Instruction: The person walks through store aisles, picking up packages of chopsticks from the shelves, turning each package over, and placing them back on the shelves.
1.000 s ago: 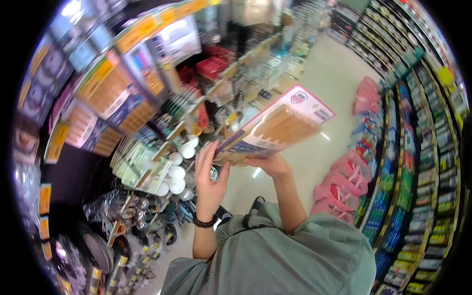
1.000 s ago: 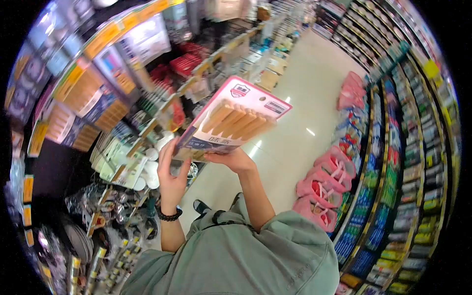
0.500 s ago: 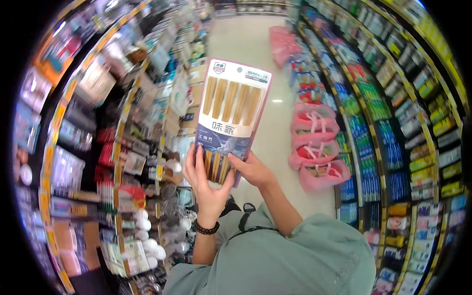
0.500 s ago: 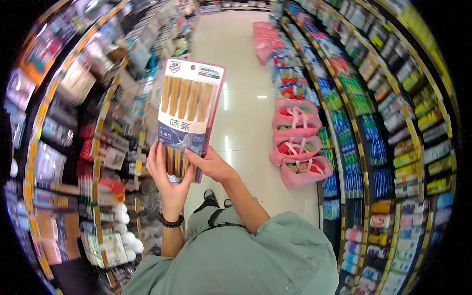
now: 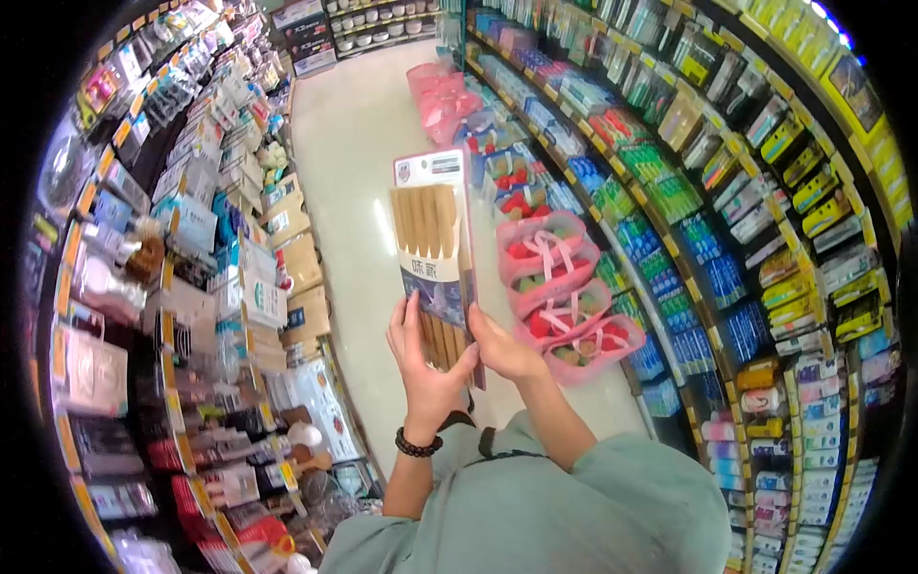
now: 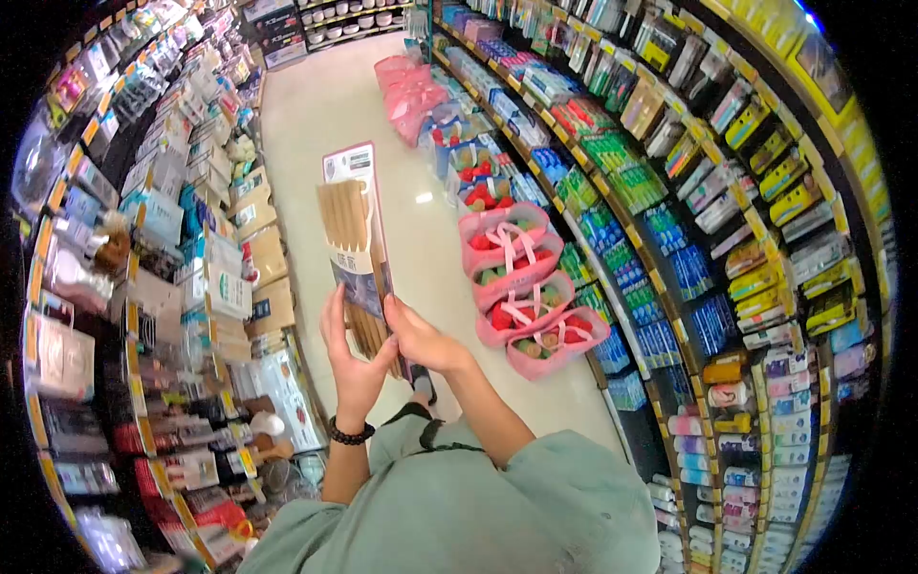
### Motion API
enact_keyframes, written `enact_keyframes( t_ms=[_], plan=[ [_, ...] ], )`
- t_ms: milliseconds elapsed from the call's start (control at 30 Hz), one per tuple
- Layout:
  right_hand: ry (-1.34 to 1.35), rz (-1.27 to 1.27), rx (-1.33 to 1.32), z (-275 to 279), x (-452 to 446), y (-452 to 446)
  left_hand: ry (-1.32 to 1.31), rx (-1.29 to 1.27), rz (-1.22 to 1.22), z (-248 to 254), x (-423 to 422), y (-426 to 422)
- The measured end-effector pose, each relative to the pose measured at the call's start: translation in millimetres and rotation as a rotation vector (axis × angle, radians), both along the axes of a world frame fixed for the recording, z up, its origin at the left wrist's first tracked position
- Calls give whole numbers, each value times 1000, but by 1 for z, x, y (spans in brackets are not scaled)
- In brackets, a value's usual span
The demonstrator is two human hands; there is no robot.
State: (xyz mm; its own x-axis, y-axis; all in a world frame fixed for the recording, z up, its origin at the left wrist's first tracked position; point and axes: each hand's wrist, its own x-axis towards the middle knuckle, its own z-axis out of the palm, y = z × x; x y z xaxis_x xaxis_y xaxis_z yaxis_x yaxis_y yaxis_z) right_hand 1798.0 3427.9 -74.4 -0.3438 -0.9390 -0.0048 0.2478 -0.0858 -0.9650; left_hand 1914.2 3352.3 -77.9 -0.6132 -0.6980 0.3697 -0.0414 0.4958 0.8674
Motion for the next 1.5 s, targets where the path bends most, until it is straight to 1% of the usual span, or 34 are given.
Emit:
enact_keyframes(
  t_ms=[67,167,200,267,300,367,433,467,533,600,700,733,833,867,967,1000,1033,1133,1200,1300,1400,1500],
  plan=[
    [31,-16,0,7,-27,-31,-1,30,10,2,-30,-30],
    [52,14,17,22,-57,-79,82,27,64,9,-68,-75],
    [24,41,88,27,-65,-92,103,-31,99,7,-78,-90],
    [-43,101,187,30,-79,-116,234,39,118,9,-100,-118],
    [-23,115,94,28,-84,-127,294,74,121,10,-109,-129],
    [6,144,-97,23,-94,-149,295,109,131,11,-122,-148],
    [69,142,-234,8,-108,-174,307,120,112,12,-135,-171],
    [121,143,-243,3,-117,-181,319,144,97,10,-140,-181],
    [223,148,-250,11,-138,-195,363,213,88,6,-156,-201],
    [187,164,-211,19,-160,-216,396,276,68,4,-175,-220],
    [180,140,-218,8,-204,-249,309,183,14,-2,-209,-258],
    [184,125,-232,4,-221,-262,286,137,29,0,-224,-268],
    [95,161,-168,3,-278,-303,204,57,33,-2,-263,-310],
    [73,169,-177,3,-297,-322,224,72,18,-6,-276,-327],
    [92,273,-221,8,-360,-385,286,318,-6,5,-314,-375],
    [117,274,-227,14,-377,-405,276,303,30,16,-328,-392],
    [133,276,-246,17,-391,-424,315,344,22,19,-341,-411],
    [186,308,-270,23,-434,-471,448,495,20,12,-379,-467],
    [200,350,-271,25,-458,-500,483,566,29,3,-399,-496],
    [311,344,-289,32,-483,-533,536,698,66,-4,-430,-534],
    [285,315,-275,28,-506,-567,531,763,88,-20,-463,-570],
    [189,261,-251,22,-531,-607,501,778,80,-28,-494,-607]
  ],
)
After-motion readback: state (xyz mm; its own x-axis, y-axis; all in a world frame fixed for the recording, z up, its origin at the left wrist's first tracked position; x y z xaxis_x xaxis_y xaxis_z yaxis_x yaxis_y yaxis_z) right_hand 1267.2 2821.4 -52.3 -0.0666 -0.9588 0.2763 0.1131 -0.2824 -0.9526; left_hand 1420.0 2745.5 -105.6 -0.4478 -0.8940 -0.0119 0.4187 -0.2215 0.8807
